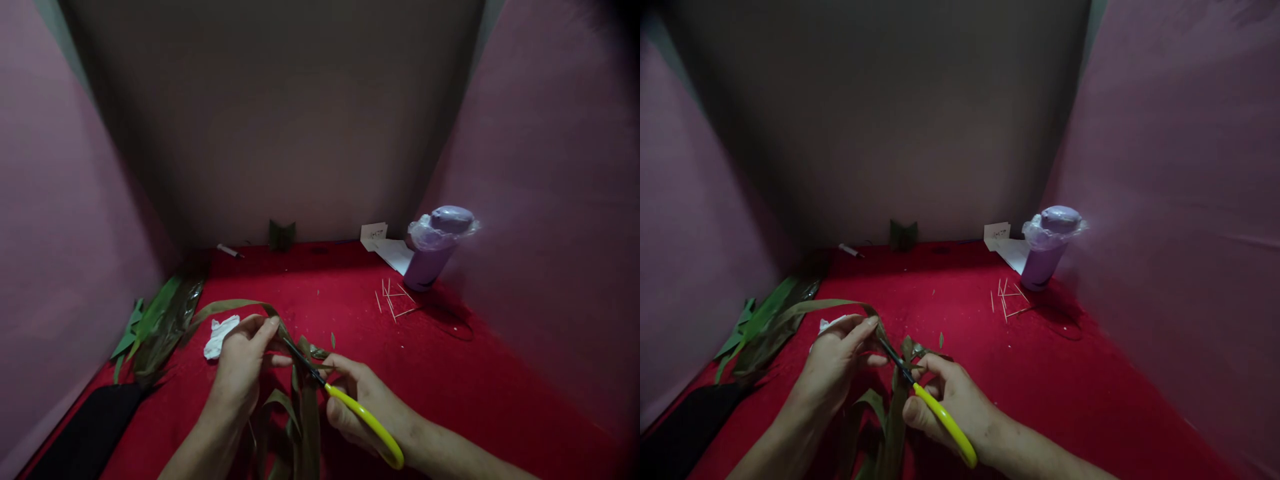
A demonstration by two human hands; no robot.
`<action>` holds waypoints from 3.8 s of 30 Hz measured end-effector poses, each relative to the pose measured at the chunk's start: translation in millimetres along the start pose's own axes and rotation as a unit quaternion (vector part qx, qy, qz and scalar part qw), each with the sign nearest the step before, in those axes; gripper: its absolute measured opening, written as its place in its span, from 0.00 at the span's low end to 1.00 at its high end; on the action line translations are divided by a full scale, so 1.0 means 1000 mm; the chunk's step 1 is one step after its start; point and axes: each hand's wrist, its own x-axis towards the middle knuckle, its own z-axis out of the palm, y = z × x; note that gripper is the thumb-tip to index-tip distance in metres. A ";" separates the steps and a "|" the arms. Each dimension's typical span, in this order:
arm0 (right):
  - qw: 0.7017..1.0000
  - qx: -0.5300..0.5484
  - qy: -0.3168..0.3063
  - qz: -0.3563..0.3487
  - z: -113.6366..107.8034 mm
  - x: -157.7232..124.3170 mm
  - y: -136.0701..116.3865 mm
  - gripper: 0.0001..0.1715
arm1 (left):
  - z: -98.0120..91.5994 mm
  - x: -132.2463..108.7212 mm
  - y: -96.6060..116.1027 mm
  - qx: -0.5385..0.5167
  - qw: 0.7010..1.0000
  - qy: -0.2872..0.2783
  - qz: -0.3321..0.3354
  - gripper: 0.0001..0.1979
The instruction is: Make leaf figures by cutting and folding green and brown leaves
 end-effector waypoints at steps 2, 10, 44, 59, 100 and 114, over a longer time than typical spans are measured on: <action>1.000 -0.002 0.004 -0.003 0.000 0.000 0.001 0.33 | 0.000 -0.001 0.001 0.009 1.000 0.001 0.006 0.08; 0.999 -0.025 0.011 -0.018 -0.002 0.002 0.010 0.34 | 0.002 -0.002 0.003 0.001 1.000 -0.022 -0.003 0.09; 0.997 -0.051 0.062 -0.021 -0.007 0.001 0.020 0.34 | 0.003 -0.006 -0.001 0.009 0.999 -0.037 0.001 0.11; 0.991 -0.101 0.072 -0.051 -0.005 -0.001 0.016 0.34 | 0.003 -0.007 0.003 0.004 0.999 -0.036 -0.001 0.11; 0.998 0.039 0.049 -0.027 -0.001 0.002 0.020 0.22 | -0.004 -0.005 0.013 0.010 0.999 -0.019 0.049 0.14; 0.997 -0.065 0.008 -0.045 -0.004 -0.005 0.018 0.28 | -0.009 0.000 0.009 0.032 0.997 0.023 0.064 0.13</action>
